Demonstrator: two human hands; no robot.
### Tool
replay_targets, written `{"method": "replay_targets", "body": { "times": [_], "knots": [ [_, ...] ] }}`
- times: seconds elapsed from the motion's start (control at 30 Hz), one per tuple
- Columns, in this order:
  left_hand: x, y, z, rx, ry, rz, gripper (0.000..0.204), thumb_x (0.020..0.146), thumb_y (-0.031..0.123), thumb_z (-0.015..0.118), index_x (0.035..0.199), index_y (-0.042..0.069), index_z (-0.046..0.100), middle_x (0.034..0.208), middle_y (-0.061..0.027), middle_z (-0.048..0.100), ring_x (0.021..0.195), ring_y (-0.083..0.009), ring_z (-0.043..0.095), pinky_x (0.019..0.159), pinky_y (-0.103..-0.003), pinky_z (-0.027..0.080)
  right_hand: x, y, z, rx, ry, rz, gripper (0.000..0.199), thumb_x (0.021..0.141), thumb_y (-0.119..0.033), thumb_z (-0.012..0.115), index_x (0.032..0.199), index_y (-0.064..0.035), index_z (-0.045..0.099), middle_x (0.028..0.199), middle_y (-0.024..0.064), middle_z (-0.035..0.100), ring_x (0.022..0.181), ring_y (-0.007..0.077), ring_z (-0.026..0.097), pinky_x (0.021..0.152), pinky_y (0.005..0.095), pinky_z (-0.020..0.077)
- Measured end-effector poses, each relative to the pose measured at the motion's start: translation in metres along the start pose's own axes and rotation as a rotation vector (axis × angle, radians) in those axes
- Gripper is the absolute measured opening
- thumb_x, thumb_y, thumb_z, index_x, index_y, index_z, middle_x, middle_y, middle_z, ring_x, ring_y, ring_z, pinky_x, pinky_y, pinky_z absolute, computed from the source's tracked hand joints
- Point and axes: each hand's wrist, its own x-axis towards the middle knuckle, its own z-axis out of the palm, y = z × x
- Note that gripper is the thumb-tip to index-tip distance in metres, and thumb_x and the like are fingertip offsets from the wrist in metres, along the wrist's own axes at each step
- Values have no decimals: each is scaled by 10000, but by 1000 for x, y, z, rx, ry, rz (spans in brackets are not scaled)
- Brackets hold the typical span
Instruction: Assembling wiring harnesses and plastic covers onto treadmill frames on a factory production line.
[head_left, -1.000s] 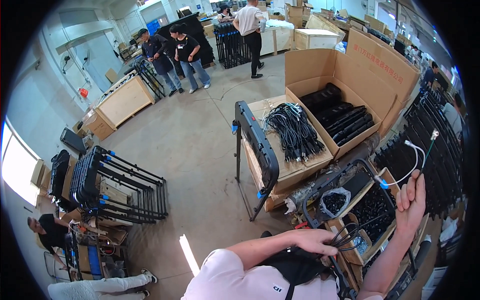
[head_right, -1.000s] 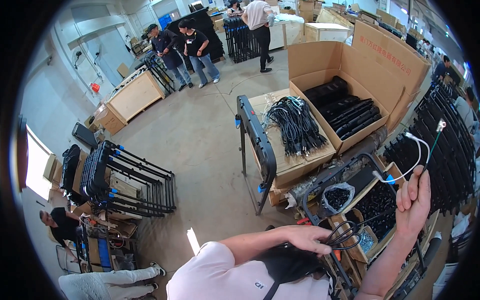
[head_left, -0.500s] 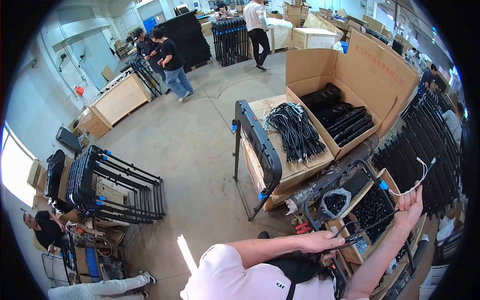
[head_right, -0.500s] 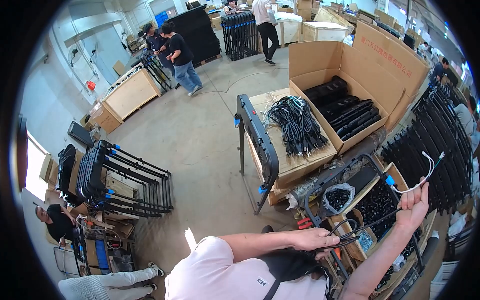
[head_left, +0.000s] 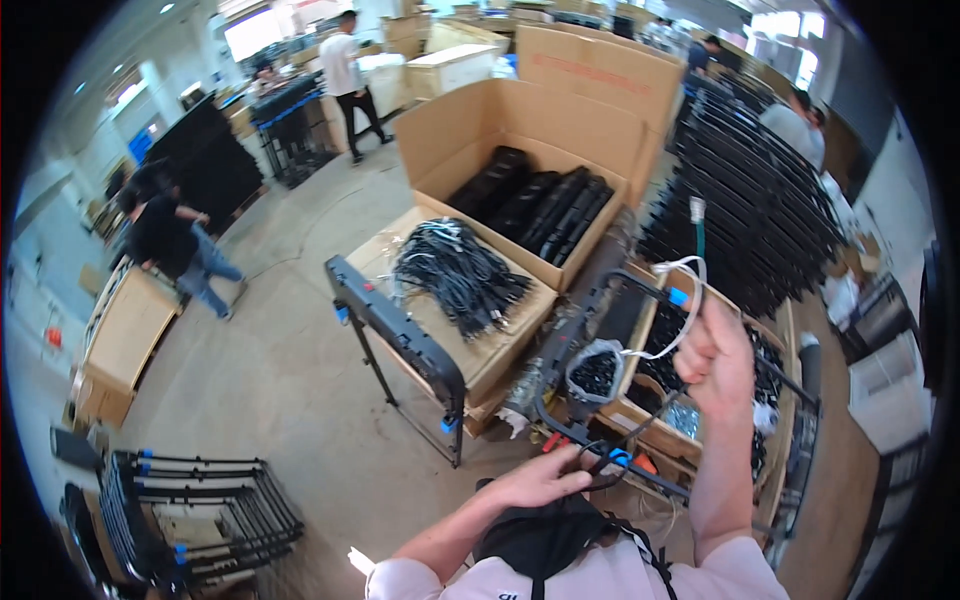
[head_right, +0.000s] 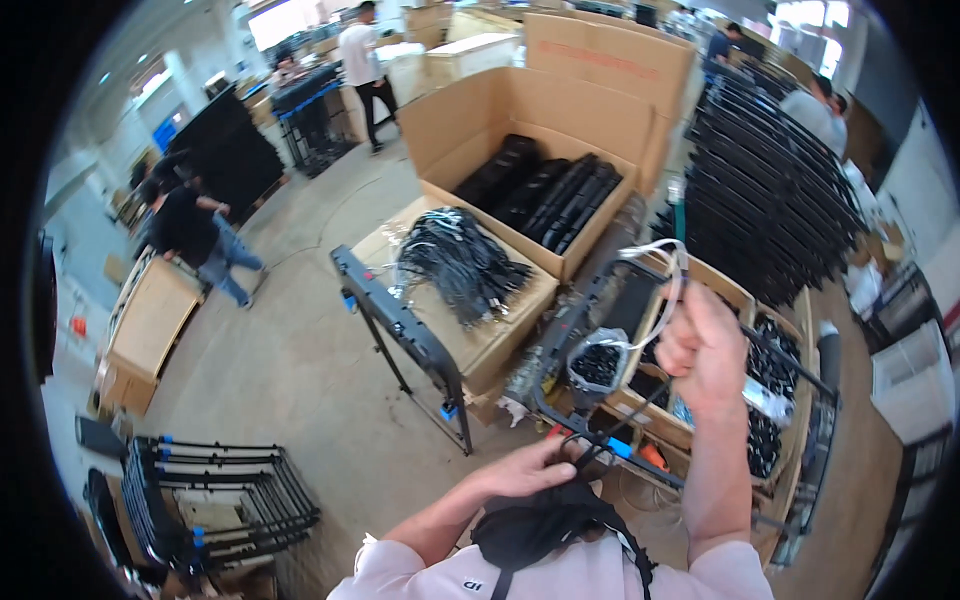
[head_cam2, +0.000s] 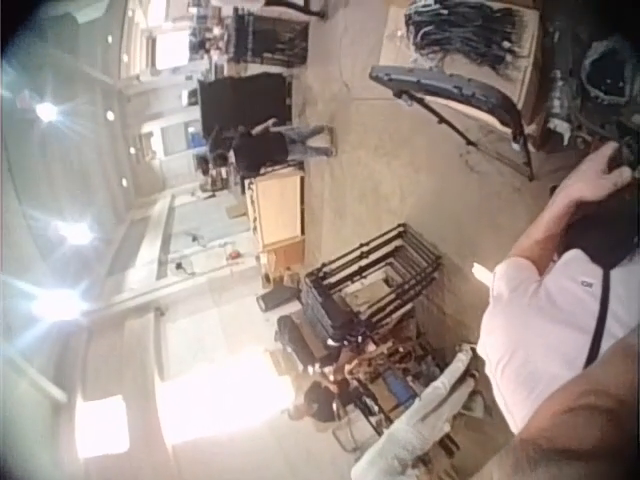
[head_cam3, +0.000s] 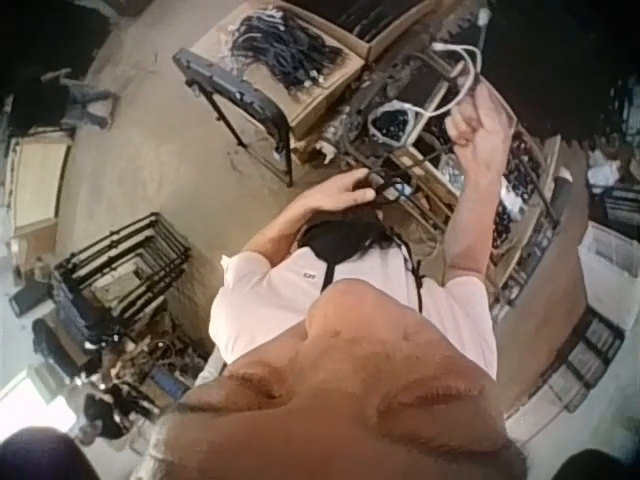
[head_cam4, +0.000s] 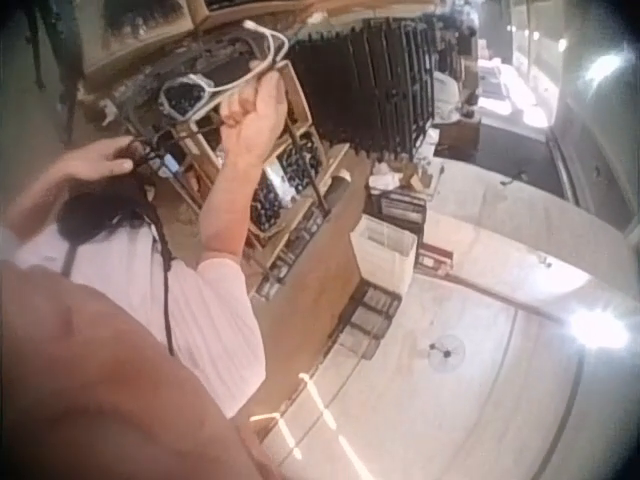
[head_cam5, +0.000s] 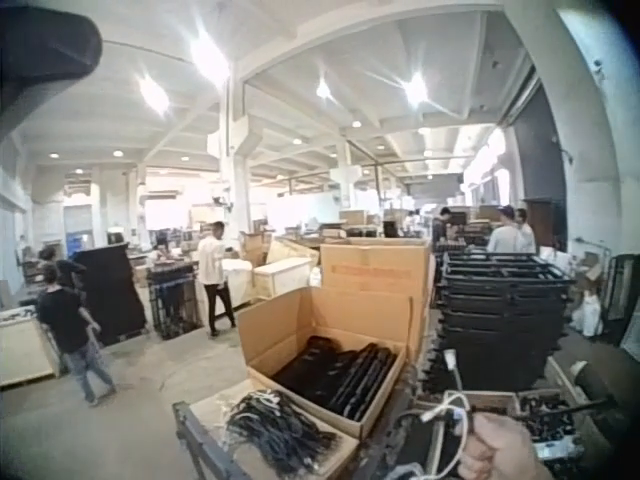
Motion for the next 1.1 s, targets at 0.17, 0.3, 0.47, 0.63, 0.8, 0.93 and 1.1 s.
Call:
{"method": "replay_targets", "body": {
  "times": [0.17,0.3,0.47,0.63,0.8,0.93,1.1],
  "knots": [
    [-4,58,-32,255,662,375,357,988,213,684,1269,6,613,1200,-99,601,1132,-191,598,1021,-341,479,-29,16,17,-4,-122,150,338,1131,-290,458,1105,1,629,598,-70,329,455,51,272,421,233,255],
    [-3,122,-32,307,815,568,352,937,103,712,1262,-8,633,1164,-111,618,1102,-189,622,992,-312,495,-45,34,22,18,-175,216,328,1131,-263,459,1104,18,627,606,-74,338,465,38,267,427,220,249],
    [18,130,13,18,839,485,330,969,151,735,1247,-9,659,1035,-80,704,973,-154,668,903,-293,525,-78,50,15,-88,-166,310,309,1116,-278,503,1100,-3,644,623,-87,380,498,28,294,465,211,263],
    [22,121,46,-546,810,446,200,1016,152,696,1153,10,666,895,-52,710,818,-124,660,772,-266,532,-115,58,-8,-347,-188,236,289,1097,-257,546,1119,-4,685,654,-78,472,558,21,392,515,205,323],
    [16,114,76,-678,873,390,178,1022,161,687,1140,34,647,872,-27,671,754,-115,632,717,-262,518,-146,65,-30,-615,-226,43,273,1079,-217,574,1102,4,733,698,-58,543,629,31,463,564,228,376],
    [-5,108,96,-682,779,337,219,1043,198,659,1179,30,625,810,-7,628,701,-101,586,672,-267,501,-161,71,-56,-590,-337,94,261,1074,-207,579,1103,2,732,680,-59,515,614,37,443,549,240,359],
    [-23,90,118,-826,813,266,199,1045,204,655,1150,38,623,761,10,585,665,-100,557,645,-280,490,-179,82,-78,-613,-404,-63,235,1052,-172,605,1139,10,725,703,4,584,612,63,470,559,255,386]
  ]
}}
